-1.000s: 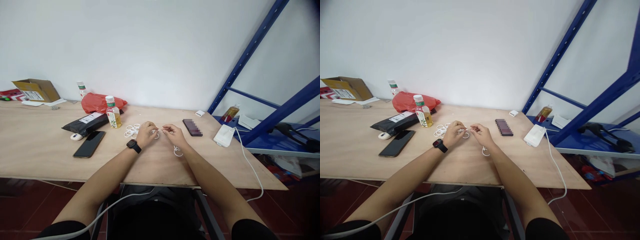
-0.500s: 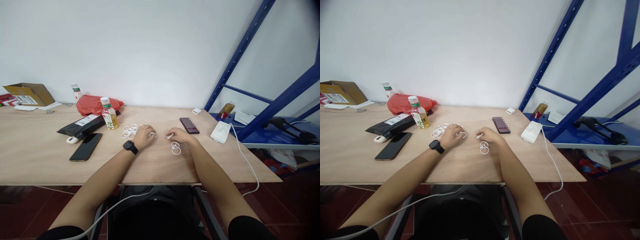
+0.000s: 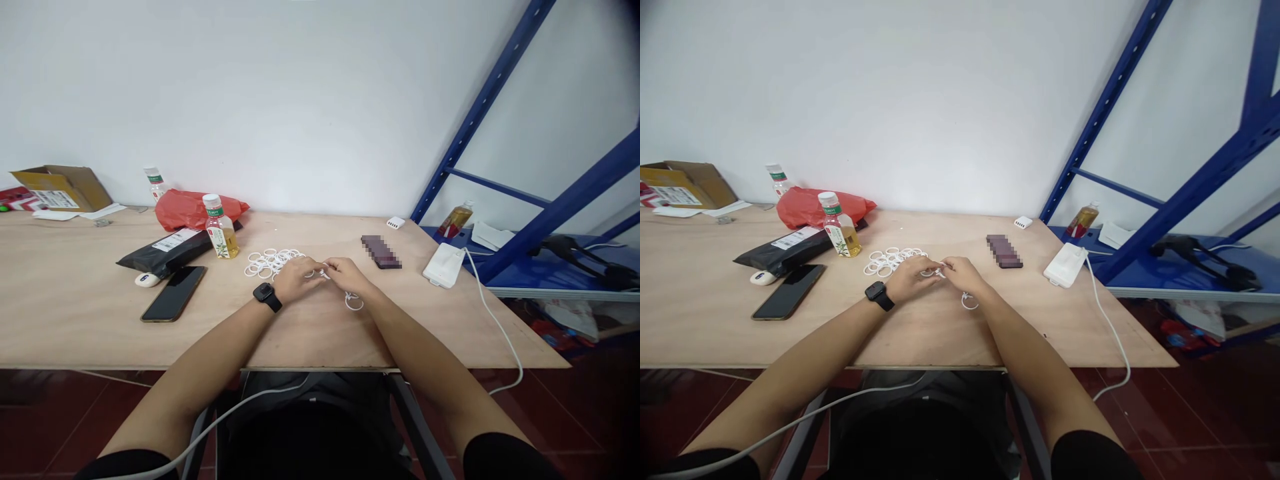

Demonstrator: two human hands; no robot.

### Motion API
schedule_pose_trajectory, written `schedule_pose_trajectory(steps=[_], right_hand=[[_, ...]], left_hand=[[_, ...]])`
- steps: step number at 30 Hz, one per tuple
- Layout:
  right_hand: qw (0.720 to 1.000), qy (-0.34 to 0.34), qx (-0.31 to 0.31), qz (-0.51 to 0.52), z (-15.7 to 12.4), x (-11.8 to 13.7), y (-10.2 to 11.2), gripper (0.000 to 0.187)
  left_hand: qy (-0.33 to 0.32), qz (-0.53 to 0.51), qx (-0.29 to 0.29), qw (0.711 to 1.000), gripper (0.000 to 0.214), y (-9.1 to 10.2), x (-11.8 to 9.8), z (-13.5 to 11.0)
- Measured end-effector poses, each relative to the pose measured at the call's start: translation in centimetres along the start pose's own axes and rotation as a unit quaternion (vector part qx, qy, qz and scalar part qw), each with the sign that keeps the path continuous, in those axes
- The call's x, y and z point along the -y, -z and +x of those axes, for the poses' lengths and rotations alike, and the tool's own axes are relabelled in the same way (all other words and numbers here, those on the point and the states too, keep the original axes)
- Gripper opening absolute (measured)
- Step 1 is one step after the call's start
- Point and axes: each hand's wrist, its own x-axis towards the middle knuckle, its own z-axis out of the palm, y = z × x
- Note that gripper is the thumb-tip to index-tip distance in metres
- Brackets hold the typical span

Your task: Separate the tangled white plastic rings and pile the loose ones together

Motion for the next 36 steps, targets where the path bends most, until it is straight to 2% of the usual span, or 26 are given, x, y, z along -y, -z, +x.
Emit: schedule_pose_trajectory(steps=[4,9,12,18,22,26,29,36], right_hand=[[1.000,-0.006,0.004,0.003,-0.1,0.0,-0.2,0.024],[0.996,0.029,-0.081,0.027,-0.2,0.2,-0.1,0.034],[0.995,0.063,-0.064,0.047,-0.3,0.4,-0.1,0.033],[0.992,0.049,-0.060,0.100,-0.4,0.1,-0.4,0.033],[0.989,0.071,-0.087,0.099,-0.4,0.1,-0.5,0.028],[0.980,0.119,-0.146,0.062,-0.5,0.6,-0.4,0.019],[0.977,0.121,-0.172,0.038,-0.6,1.0,-0.1,0.017],[0.984,0.118,-0.134,0.012,-0.7,1.0,0.3,0.016]], left_hand=[[0.021,0.020,-0.003,1.000,0.020,-0.3,0.2,0.0],[0.074,0.046,-0.037,0.995,0.021,-0.2,0.5,0.1],[0.083,0.048,-0.049,0.994,0.020,-0.1,0.5,0.0],[0.112,0.020,-0.082,0.990,0.020,-0.4,0.8,-0.1],[0.108,0.032,-0.090,0.990,0.021,-0.3,0.8,-0.1],[0.087,0.015,-0.067,0.994,0.020,0.0,0.6,0.0],[0.073,0.006,-0.060,0.996,0.021,0.0,0.5,0.0],[0.078,0.011,-0.063,0.995,0.018,-0.1,0.2,0.1]])
